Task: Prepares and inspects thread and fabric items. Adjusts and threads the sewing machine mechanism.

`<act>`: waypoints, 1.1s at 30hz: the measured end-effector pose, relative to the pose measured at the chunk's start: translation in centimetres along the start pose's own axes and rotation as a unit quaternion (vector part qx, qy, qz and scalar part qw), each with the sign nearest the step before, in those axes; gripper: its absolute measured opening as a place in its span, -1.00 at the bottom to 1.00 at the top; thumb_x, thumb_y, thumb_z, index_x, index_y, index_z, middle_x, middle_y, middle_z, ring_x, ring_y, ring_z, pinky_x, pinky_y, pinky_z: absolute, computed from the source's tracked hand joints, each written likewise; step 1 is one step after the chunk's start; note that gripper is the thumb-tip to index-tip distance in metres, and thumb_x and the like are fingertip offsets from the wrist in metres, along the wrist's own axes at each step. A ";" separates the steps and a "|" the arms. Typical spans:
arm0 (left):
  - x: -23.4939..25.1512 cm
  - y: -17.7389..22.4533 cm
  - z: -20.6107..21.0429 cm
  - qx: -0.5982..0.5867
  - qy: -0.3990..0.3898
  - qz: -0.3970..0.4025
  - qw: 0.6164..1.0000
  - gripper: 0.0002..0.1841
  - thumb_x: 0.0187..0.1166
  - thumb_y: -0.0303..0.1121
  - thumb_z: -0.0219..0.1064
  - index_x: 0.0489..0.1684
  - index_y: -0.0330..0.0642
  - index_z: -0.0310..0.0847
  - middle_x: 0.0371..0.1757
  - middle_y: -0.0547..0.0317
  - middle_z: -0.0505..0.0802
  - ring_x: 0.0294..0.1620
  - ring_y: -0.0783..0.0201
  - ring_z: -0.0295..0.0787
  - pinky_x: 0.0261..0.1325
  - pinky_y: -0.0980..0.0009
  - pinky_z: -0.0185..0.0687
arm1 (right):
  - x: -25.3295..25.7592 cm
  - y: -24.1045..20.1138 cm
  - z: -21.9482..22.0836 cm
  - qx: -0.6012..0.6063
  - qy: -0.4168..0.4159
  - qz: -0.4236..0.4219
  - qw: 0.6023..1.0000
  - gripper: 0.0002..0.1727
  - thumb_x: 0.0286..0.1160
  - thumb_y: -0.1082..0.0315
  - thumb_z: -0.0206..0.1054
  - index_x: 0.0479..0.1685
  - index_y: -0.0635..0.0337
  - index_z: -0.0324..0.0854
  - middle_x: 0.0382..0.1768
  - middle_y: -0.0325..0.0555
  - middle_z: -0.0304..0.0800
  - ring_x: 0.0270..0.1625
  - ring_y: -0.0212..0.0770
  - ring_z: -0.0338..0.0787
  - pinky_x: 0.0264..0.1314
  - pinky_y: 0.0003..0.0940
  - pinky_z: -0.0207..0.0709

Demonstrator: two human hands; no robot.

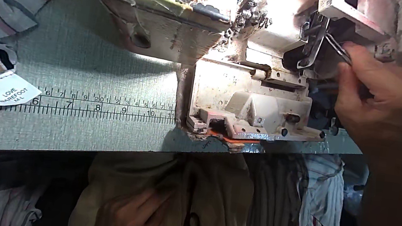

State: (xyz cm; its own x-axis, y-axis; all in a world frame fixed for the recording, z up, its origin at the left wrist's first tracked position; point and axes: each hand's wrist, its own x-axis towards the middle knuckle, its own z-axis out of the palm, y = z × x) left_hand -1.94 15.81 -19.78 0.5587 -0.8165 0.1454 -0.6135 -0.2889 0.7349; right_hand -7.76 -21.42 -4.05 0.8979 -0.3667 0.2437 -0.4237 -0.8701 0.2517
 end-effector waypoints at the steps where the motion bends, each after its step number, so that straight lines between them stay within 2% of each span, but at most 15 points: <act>1: 0.1 0.2 -0.1 0.000 0.002 -0.002 1.000 -0.69 0.68 -0.26 0.20 -0.17 -0.13 0.93 -0.55 0.06 0.84 -0.64 0.15 0.73 -0.59 0.28 0.51 | 0.0 0.0 0.0 -0.001 0.000 -0.001 1.000 -0.58 0.82 0.20 0.11 0.47 0.12 0.67 -0.35 0.28 0.79 -0.46 0.25 0.74 -0.48 0.14 0.41; 14: 0.2 0.2 -0.3 0.002 -0.007 -0.003 1.000 -0.67 0.70 -0.25 0.18 -0.15 -0.13 0.92 -0.52 0.05 0.86 -0.62 0.14 0.75 -0.56 0.28 0.54 | -0.5 0.1 0.5 -0.021 0.007 -0.015 1.000 -0.58 0.83 0.19 0.12 0.48 0.12 0.66 -0.36 0.28 0.79 -0.49 0.26 0.72 -0.50 0.14 0.39; 18: -0.6 -0.5 0.0 0.001 -0.010 0.004 1.000 -0.72 0.70 -0.20 0.21 -0.09 0.02 0.90 -0.50 0.20 0.79 -0.59 0.30 0.66 -0.57 0.43 0.44 | -0.6 0.2 0.6 -0.036 0.009 -0.010 0.999 -0.58 0.83 0.19 0.11 0.50 0.10 0.65 -0.36 0.29 0.78 -0.48 0.27 0.72 -0.48 0.14 0.40; 22: -0.6 -0.6 0.0 -0.003 -0.011 0.004 1.000 -0.73 0.69 -0.20 0.22 -0.08 0.02 0.90 -0.50 0.21 0.79 -0.58 0.32 0.66 -0.57 0.44 0.44 | -0.8 0.3 0.7 -0.048 0.012 -0.017 0.999 -0.58 0.84 0.20 0.10 0.51 0.11 0.64 -0.39 0.29 0.77 -0.51 0.27 0.70 -0.51 0.13 0.39; 33: -0.5 -0.6 0.0 -0.009 -0.013 0.006 1.000 -0.72 0.69 -0.21 0.21 -0.08 0.01 0.90 -0.51 0.20 0.79 -0.59 0.32 0.65 -0.58 0.45 0.43 | -0.8 -0.3 0.6 0.068 0.000 0.028 0.997 -0.59 0.80 0.22 0.16 0.43 0.20 0.70 -0.32 0.25 0.85 -0.49 0.13 0.76 -0.50 0.06 0.47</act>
State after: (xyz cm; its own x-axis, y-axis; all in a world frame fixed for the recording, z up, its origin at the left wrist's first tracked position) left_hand -1.87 16.44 -20.33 0.5368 -0.8323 0.1380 -0.6104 -0.2702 0.7446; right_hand -8.31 -21.07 -4.85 0.8731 -0.4162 0.2540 -0.4533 -0.8848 0.1081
